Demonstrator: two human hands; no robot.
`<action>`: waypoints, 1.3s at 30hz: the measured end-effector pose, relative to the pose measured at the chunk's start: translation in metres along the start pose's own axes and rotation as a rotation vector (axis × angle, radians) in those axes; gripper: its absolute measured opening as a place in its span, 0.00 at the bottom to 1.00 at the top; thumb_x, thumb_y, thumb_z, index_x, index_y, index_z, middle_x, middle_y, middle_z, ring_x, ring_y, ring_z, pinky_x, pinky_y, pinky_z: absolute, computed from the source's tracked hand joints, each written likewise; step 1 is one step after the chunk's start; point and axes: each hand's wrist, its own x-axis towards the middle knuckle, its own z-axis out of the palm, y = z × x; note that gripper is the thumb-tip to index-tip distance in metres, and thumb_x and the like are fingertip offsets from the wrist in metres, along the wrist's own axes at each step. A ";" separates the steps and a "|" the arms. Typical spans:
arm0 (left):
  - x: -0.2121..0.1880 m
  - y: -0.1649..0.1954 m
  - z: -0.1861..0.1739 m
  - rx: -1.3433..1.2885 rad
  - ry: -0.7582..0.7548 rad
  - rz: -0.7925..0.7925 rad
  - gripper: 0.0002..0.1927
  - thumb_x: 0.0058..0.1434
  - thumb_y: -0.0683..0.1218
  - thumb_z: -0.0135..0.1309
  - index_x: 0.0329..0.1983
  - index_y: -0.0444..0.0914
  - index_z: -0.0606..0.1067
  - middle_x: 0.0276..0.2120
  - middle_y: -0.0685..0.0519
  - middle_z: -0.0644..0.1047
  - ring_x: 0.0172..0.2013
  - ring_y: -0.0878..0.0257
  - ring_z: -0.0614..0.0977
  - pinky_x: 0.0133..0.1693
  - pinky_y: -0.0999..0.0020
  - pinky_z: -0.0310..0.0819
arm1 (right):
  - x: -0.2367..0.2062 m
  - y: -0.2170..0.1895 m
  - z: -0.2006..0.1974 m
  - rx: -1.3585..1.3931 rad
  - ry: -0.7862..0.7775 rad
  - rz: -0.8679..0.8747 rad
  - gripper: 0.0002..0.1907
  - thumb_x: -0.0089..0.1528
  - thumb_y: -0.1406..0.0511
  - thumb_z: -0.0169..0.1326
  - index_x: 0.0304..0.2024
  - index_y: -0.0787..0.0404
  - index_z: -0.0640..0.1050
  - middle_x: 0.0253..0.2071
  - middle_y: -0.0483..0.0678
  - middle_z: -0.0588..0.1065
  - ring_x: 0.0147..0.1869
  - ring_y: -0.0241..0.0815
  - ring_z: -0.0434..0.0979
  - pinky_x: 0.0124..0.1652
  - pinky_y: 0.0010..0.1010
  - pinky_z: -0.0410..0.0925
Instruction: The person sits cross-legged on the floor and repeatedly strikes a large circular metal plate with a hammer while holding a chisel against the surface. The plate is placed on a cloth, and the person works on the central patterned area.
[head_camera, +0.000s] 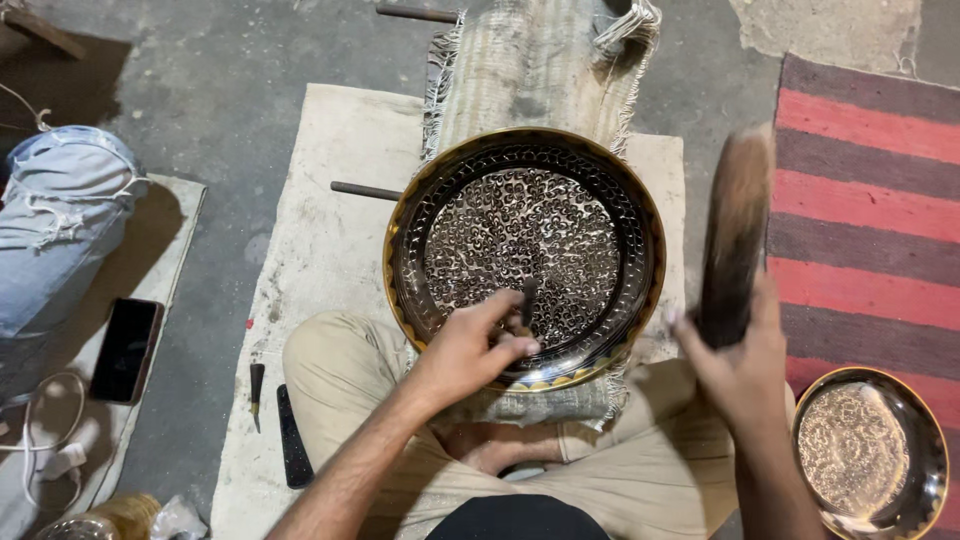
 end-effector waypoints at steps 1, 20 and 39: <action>0.007 -0.001 0.003 0.022 -0.054 0.038 0.28 0.61 0.52 0.61 0.62 0.37 0.70 0.41 0.46 0.83 0.41 0.58 0.86 0.44 0.62 0.82 | -0.015 0.003 -0.005 -0.049 -0.037 0.064 0.32 0.58 0.65 0.66 0.61 0.64 0.68 0.39 0.48 0.75 0.43 0.37 0.76 0.46 0.31 0.71; 0.047 -0.007 0.011 0.227 -0.479 0.348 0.23 0.59 0.52 0.62 0.58 0.47 0.77 0.47 0.51 0.84 0.47 0.54 0.86 0.50 0.56 0.78 | -0.165 0.104 -0.023 -0.499 -0.176 0.158 0.40 0.51 0.66 0.69 0.64 0.64 0.68 0.48 0.55 0.81 0.51 0.41 0.82 0.48 0.31 0.72; 0.057 -0.003 0.010 0.286 -0.655 0.325 0.22 0.58 0.52 0.62 0.57 0.50 0.78 0.43 0.51 0.84 0.44 0.54 0.85 0.49 0.54 0.77 | -0.201 0.122 -0.008 -0.424 -0.048 0.220 0.43 0.47 0.62 0.68 0.66 0.61 0.69 0.49 0.58 0.79 0.48 0.55 0.83 0.45 0.37 0.74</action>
